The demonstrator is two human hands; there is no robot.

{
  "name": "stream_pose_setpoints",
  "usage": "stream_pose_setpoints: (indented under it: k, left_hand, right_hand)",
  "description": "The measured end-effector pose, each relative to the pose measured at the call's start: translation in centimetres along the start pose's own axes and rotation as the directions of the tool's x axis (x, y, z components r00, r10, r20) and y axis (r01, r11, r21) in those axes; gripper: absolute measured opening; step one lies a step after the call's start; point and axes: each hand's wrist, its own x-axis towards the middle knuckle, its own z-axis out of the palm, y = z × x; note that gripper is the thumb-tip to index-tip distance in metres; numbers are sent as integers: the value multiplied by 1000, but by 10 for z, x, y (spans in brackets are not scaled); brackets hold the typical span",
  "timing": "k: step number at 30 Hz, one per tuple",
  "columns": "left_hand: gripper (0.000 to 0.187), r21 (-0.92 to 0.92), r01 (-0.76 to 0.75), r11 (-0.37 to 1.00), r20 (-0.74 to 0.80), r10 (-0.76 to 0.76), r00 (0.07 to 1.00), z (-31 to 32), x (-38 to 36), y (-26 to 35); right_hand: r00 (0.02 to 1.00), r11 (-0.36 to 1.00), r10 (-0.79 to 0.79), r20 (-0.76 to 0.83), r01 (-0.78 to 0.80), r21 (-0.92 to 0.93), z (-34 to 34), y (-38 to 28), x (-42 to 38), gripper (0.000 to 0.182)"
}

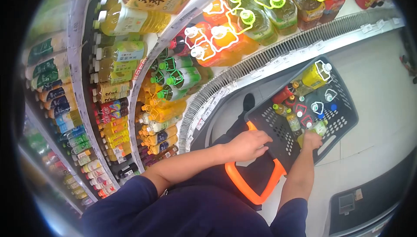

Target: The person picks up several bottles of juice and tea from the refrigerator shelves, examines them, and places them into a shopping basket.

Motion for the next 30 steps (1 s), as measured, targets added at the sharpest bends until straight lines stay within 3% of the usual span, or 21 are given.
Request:
stream_pose_setpoints:
  k: [2,4,6,8,10,12,14,16,17,18,19,22,24,28,30]
  left_hand:
    - [27,-17,-7,1000,-6,7,1000,-10,-4,3]
    - [26,-30,33,999,-9,-33,999,-21,-12,7]
    - [26,-52,4,999,-40,-6,999,-31,-21,7]
    - [29,-165,76,983,-66,-87,994,-42,-33,5]
    - [32,-248,79,966,-63,-97,993,-61,-42,1]
    - [36,-392,178,903,-25,-204,979,-80,-50,-4]
    - [42,-498,207,842,-93,-289,953,-95,-61,-14]
    - [60,-552,180,814,-180,-327,928,-118,-73,-20]
    - [69,-629,189,754,-171,-371,913,-127,-76,-28]
    - [76,-665,103,740,-251,-351,902,-133,-81,-40]
    - [81,-781,5,624,-251,-321,913,-150,-89,-38]
    - [82,-795,-51,605,-362,-406,839,-191,-113,-47]
    - [76,-787,-118,605,-433,-406,805,-211,-125,-59]
    - [69,-817,-161,554,-440,-417,796,-252,-143,-66]
    - [56,-895,-159,418,-371,-496,785,-270,-152,-59]
  right_hand:
    - [1000,991,-31,-1,31,132,-5,15,-8,91]
    - [999,952,46,-19,-38,302,-33,18,-45,93]
    - [992,931,-64,-112,100,352,-42,29,-64,82]
    - [937,915,-127,-324,236,326,-61,29,-108,79]
    - [853,738,-306,-423,493,460,-99,19,-172,60]
    - [702,490,-497,-510,712,503,-117,5,-217,53]
    - [615,387,-593,-520,783,486,-152,-27,-291,48]
    - [483,269,-765,-426,841,470,-177,-59,-347,59]
    - [362,223,-756,-545,925,307,-171,-73,-367,66]
    - [213,176,-746,-631,977,123,-165,-87,-385,72]
    - [184,128,-750,-635,983,133,-160,-105,-402,77]
    - [103,2,-746,-657,988,152,-146,-153,-447,82]
    - [23,-34,-739,-673,997,71,-143,-174,-471,83]
    - [-79,-83,-740,-668,996,-26,-138,-202,-504,81]
    - [-120,-118,-753,-647,992,-47,-138,-212,-513,81]
